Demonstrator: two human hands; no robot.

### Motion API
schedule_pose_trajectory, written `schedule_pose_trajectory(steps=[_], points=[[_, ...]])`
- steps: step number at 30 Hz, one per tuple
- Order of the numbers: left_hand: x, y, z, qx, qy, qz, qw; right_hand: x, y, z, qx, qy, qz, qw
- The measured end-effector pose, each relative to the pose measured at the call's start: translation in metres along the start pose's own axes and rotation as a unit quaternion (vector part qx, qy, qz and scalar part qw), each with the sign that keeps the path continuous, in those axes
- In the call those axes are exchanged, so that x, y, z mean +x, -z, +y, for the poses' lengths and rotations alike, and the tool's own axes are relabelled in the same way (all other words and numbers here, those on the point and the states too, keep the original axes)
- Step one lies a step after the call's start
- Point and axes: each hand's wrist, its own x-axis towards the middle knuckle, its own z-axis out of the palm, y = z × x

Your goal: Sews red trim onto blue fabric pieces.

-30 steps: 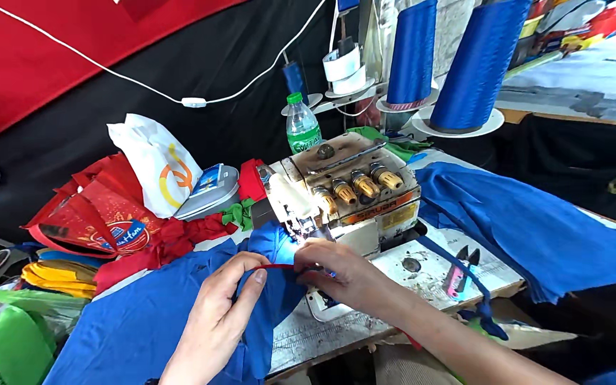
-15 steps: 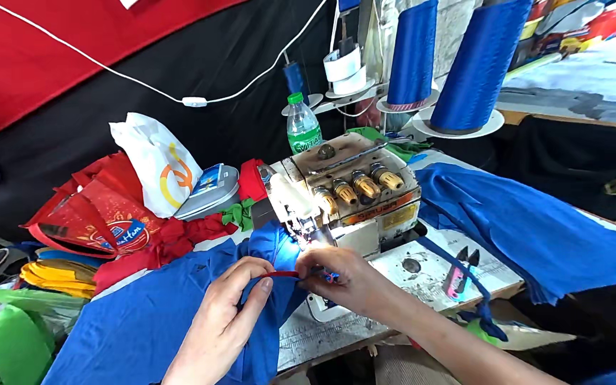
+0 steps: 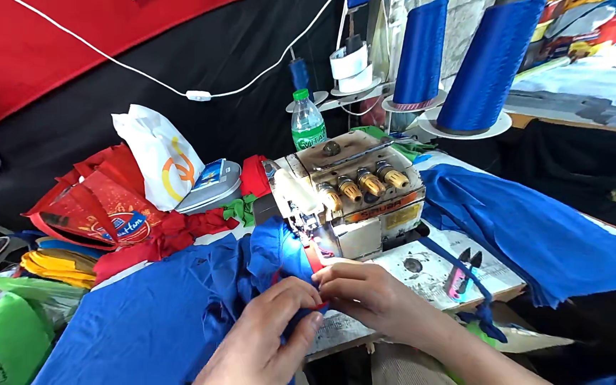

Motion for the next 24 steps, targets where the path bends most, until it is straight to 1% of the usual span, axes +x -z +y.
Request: schedule_pose_trajectory(steps=[3, 5, 6, 8, 9, 11, 14, 18, 21, 24], points=[[0.001, -0.012, -0.002, 0.008, -0.001, -0.03, 1.0, -0.016, -0.007, 0.0, -0.028, 0.021, 0.036, 0.999], [0.001, -0.021, -0.005, 0.075, 0.018, -0.015, 0.997, -0.029, -0.016, 0.001, -0.042, 0.021, 0.068, 0.997], [0.0, -0.028, -0.009, 0.141, 0.036, 0.009, 0.989, -0.036, -0.02, 0.002, -0.05, 0.018, 0.089, 0.995], [-0.004, -0.044, -0.022, 0.286, 0.064, 0.077, 0.953, -0.05, -0.028, 0.004, -0.064, 0.009, 0.121, 0.991], [-0.006, -0.051, -0.028, 0.337, 0.071, 0.097, 0.934, -0.055, -0.031, 0.006, -0.068, 0.004, 0.131, 0.989], [-0.011, -0.062, -0.032, 0.384, 0.081, 0.113, 0.913, -0.063, -0.036, 0.011, -0.072, -0.005, 0.151, 0.986], [-0.015, -0.07, -0.031, 0.372, 0.089, 0.132, 0.914, -0.063, -0.038, 0.014, -0.079, -0.016, 0.161, 0.984], [-0.01, -0.064, -0.048, 0.338, 0.088, 0.169, 0.922, -0.045, -0.033, 0.015, -0.127, -0.028, 0.153, 0.98], [-0.001, -0.053, -0.061, 0.305, 0.096, 0.163, 0.934, -0.03, -0.03, 0.015, -0.162, -0.042, 0.149, 0.975], [0.01, -0.035, -0.074, 0.274, 0.098, 0.138, 0.947, -0.01, -0.027, 0.018, -0.181, -0.059, 0.143, 0.971]])
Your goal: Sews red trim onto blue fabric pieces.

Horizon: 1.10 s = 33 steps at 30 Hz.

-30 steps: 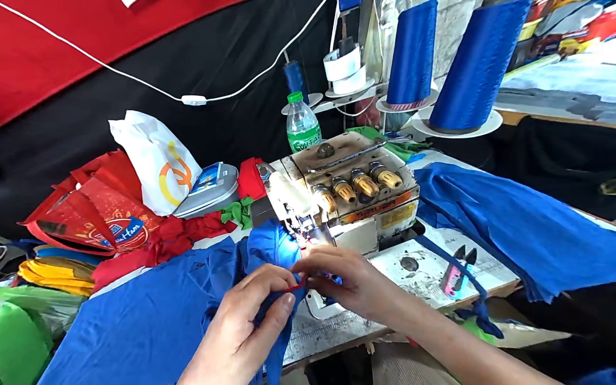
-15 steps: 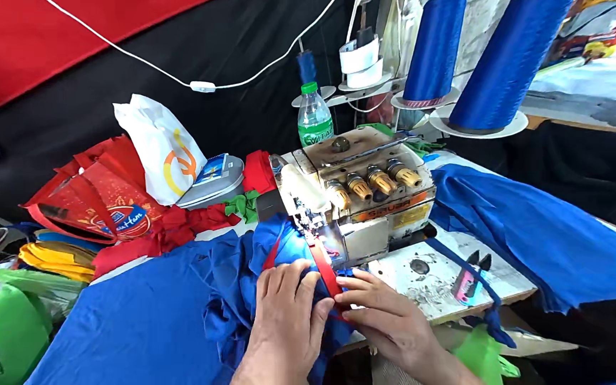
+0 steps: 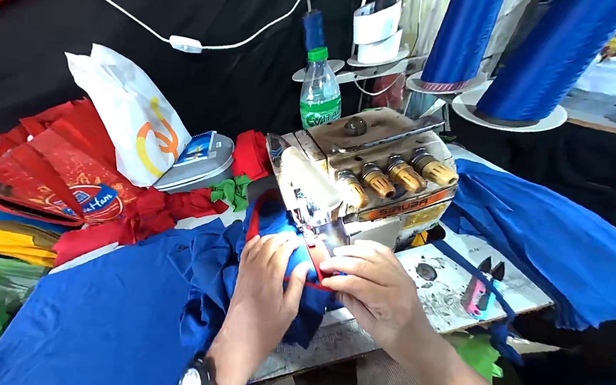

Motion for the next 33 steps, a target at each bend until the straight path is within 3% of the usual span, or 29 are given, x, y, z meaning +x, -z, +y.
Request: schedule_pose_trajectory(steps=[8, 10, 13, 16, 18, 21, 28, 33], points=[[0.03, 0.022, -0.047, -0.168, -0.007, -0.107, 0.98, 0.034, 0.006, 0.002, -0.03, -0.029, -0.087, 0.995], [0.027, 0.037, -0.051, -0.142, -0.024, -0.154, 0.978, 0.033, 0.007, 0.003, -0.043, -0.016, -0.109, 0.993], [0.02, 0.056, -0.055, -0.041, -0.089, -0.157, 0.983, 0.033, 0.011, 0.004, -0.05, -0.014, -0.144, 0.988], [0.01, 0.076, -0.029, -0.034, -0.161, -0.149, 0.975, 0.032, 0.013, 0.006, -0.039, -0.005, -0.156, 0.987], [0.003, 0.083, 0.007, -0.057, -0.193, -0.186, 0.962, 0.031, 0.014, 0.007, -0.028, 0.005, -0.154, 0.988], [-0.004, 0.076, 0.048, -0.044, -0.198, -0.225, 0.953, 0.032, 0.014, 0.007, -0.039, 0.024, -0.144, 0.989], [-0.011, 0.06, 0.057, -0.03, -0.157, -0.169, 0.973, 0.026, 0.01, 0.012, -0.023, 0.042, -0.11, 0.993], [-0.008, 0.07, 0.047, -0.082, -0.104, -0.143, 0.981, 0.03, 0.008, 0.01, 0.107, 0.075, -0.111, 0.985]])
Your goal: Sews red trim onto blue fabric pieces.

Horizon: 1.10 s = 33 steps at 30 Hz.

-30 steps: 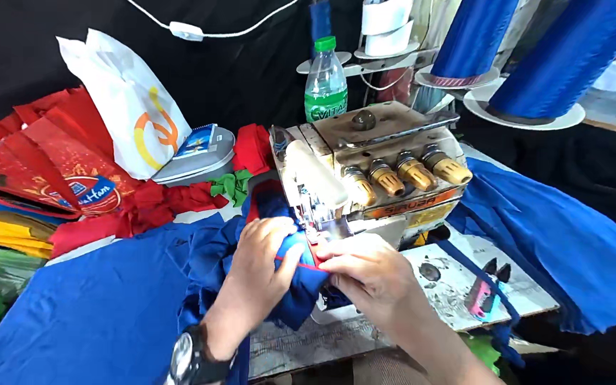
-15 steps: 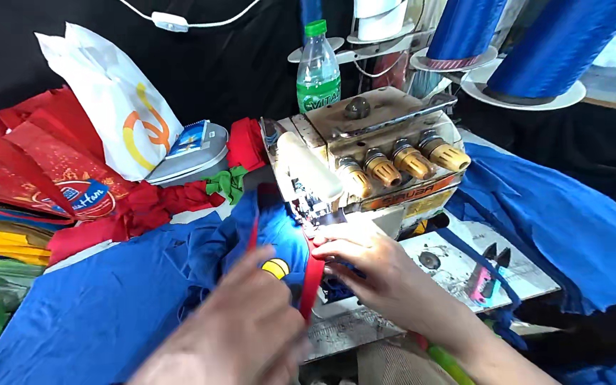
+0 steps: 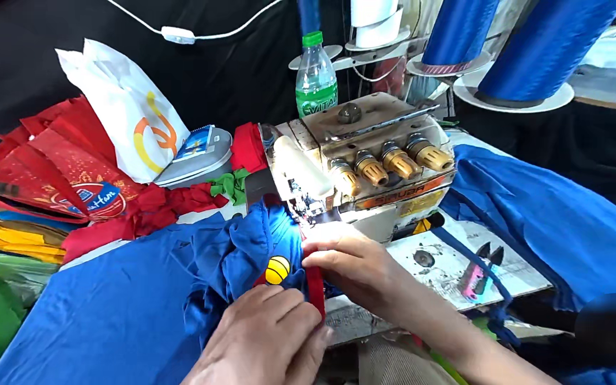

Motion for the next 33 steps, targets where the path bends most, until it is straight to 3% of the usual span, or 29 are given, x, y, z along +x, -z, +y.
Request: schedule_pose_trajectory(steps=[4, 10, 15, 22, 29, 33], points=[[-0.003, 0.022, -0.01, 0.037, 0.065, 0.0, 0.997, 0.014, -0.002, 0.003, 0.05, -0.012, -0.018, 0.998], [-0.011, 0.058, -0.037, 0.21, 0.122, -0.068, 0.968, 0.028, 0.007, -0.001, 0.022, -0.06, -0.078, 0.995], [-0.005, 0.076, -0.034, 0.222, 0.078, -0.107, 0.966, 0.032, 0.006, -0.008, -0.014, -0.072, -0.085, 0.994], [0.006, 0.065, -0.031, 0.27, 0.055, -0.06, 0.959, 0.03, 0.005, -0.009, -0.025, -0.073, -0.074, 0.994], [0.007, 0.062, -0.039, 0.203, 0.073, -0.039, 0.976, 0.031, -0.001, -0.012, -0.04, -0.067, -0.055, 0.995], [0.009, 0.054, -0.036, 0.051, 0.06, -0.014, 0.997, 0.027, 0.003, -0.01, -0.003, -0.063, -0.055, 0.996]])
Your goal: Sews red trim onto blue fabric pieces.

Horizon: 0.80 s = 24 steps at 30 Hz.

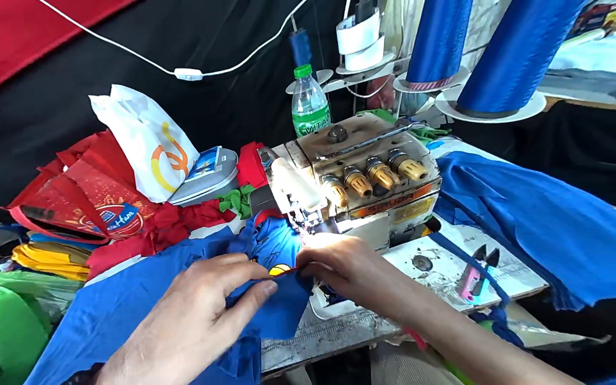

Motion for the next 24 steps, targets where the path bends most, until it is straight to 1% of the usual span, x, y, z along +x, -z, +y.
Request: schedule_pose_trajectory(steps=[2, 5, 8, 11, 15, 17, 19, 21, 24], points=[[0.002, -0.006, 0.013, -0.067, -0.024, -0.007, 0.997, -0.006, 0.002, 0.002, 0.012, 0.014, 0.0, 1.0], [0.004, -0.019, 0.033, -0.079, -0.045, -0.026, 0.996, -0.016, 0.004, 0.008, 0.014, 0.052, 0.002, 0.999], [0.007, -0.027, 0.045, -0.086, -0.059, -0.053, 0.993, -0.025, 0.002, 0.011, 0.035, 0.096, 0.027, 0.994], [0.008, -0.034, 0.046, -0.102, -0.064, -0.048, 0.992, -0.033, 0.003, 0.006, 0.043, 0.121, 0.053, 0.99], [0.006, -0.046, 0.046, -0.117, -0.049, -0.01, 0.992, -0.044, 0.003, 0.003, 0.051, 0.124, 0.079, 0.988], [0.002, -0.058, 0.048, -0.074, -0.021, 0.011, 0.997, -0.054, 0.001, 0.004, 0.039, 0.112, 0.1, 0.988], [-0.007, -0.075, 0.045, 0.017, 0.014, 0.027, 0.999, -0.069, -0.005, 0.006, 0.028, 0.093, 0.12, 0.988], [-0.021, -0.096, 0.037, 0.078, 0.044, 0.052, 0.995, -0.083, -0.016, 0.011, 0.007, 0.079, 0.132, 0.988], [-0.032, -0.115, 0.03, 0.084, 0.07, 0.103, 0.989, -0.091, -0.029, 0.013, -0.034, 0.067, 0.159, 0.984]])
